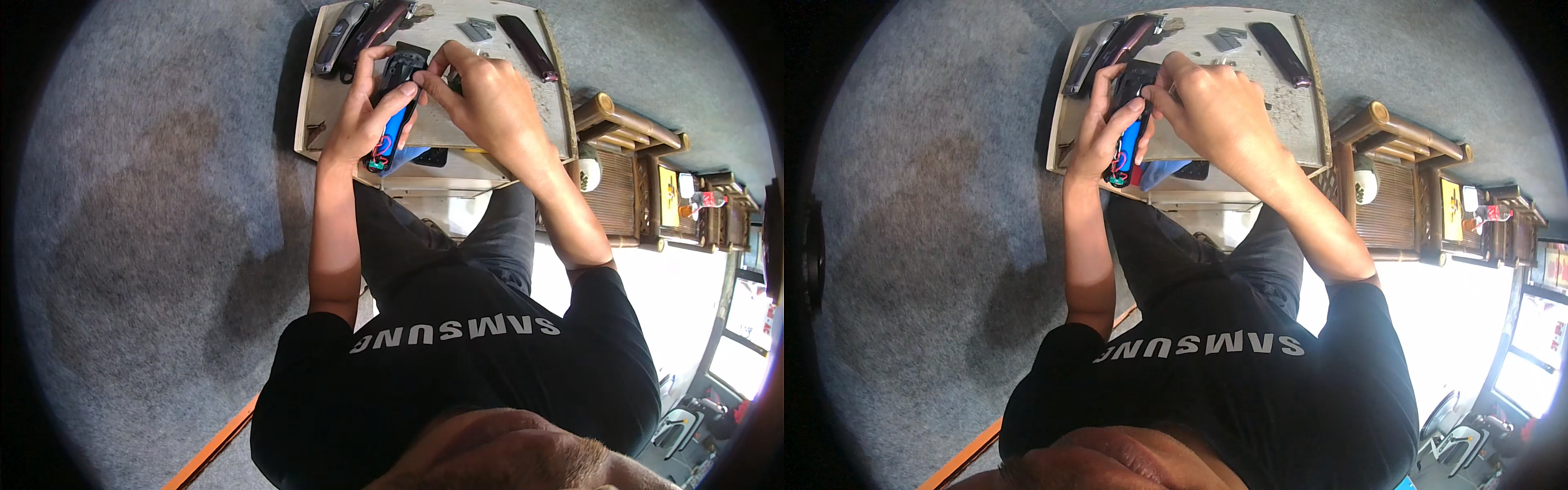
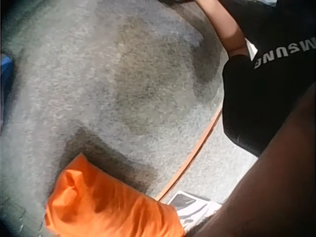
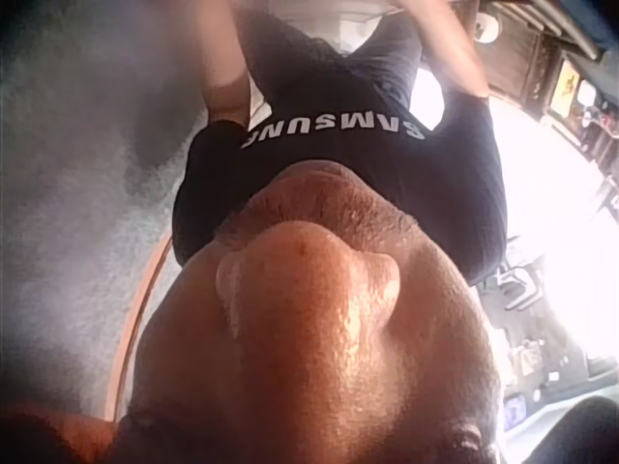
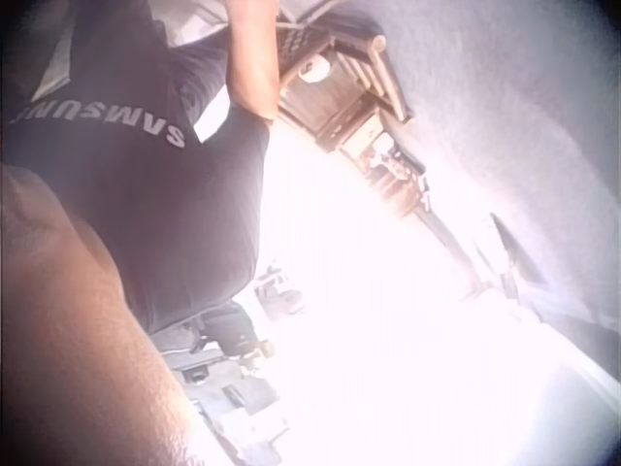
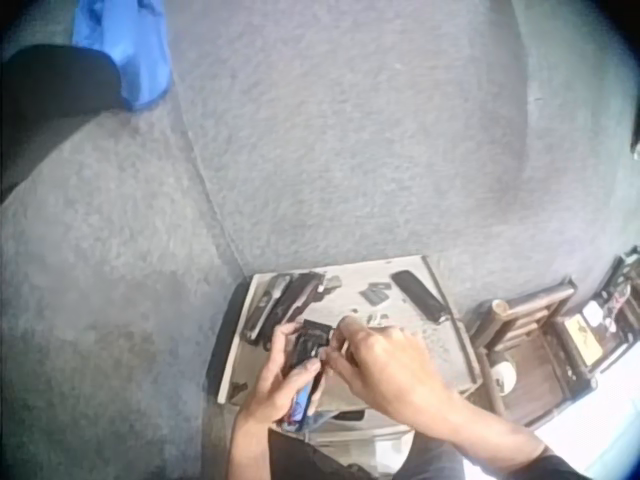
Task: The person disassembles the housing of a hair clipper, removes internal components using a screwdriver and pliers, and then begins reassembling the device by placing parts back into the casing and tightening screws with a screwdriver.
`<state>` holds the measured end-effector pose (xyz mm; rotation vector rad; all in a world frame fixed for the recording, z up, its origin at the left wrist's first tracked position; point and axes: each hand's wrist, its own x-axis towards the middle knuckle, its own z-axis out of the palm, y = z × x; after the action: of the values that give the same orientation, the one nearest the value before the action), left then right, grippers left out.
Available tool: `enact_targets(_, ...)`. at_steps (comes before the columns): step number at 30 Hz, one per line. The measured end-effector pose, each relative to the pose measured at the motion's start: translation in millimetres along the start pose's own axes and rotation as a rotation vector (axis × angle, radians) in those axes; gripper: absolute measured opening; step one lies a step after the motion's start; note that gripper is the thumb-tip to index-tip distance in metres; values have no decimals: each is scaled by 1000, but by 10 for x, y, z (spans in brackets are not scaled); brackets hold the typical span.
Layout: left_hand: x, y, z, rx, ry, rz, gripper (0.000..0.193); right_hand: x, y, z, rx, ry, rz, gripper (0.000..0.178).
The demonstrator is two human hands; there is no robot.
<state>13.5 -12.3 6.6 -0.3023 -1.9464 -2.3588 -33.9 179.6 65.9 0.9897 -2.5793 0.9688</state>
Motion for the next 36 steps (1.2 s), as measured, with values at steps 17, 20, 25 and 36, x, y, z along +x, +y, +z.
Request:
enact_targets(17, 33, 90, -9, -50, 16, -79, 35, -139, 193, -605, 467, 592, -214, 27)
enact_targets(20, 66, 101, 18, -61, -4, -95, 35, -188, 173, -857, 872, 795, -248, 44)
enact_targets(25, 32, 113, 20, -58, 19, -108, 34, -206, 393, -656, 879, 837, -104, 45)
enact_targets(36, 35, 77, -6, -78, 5, -97, 37, -259, 593, -602, 571, 516, 33, 26)
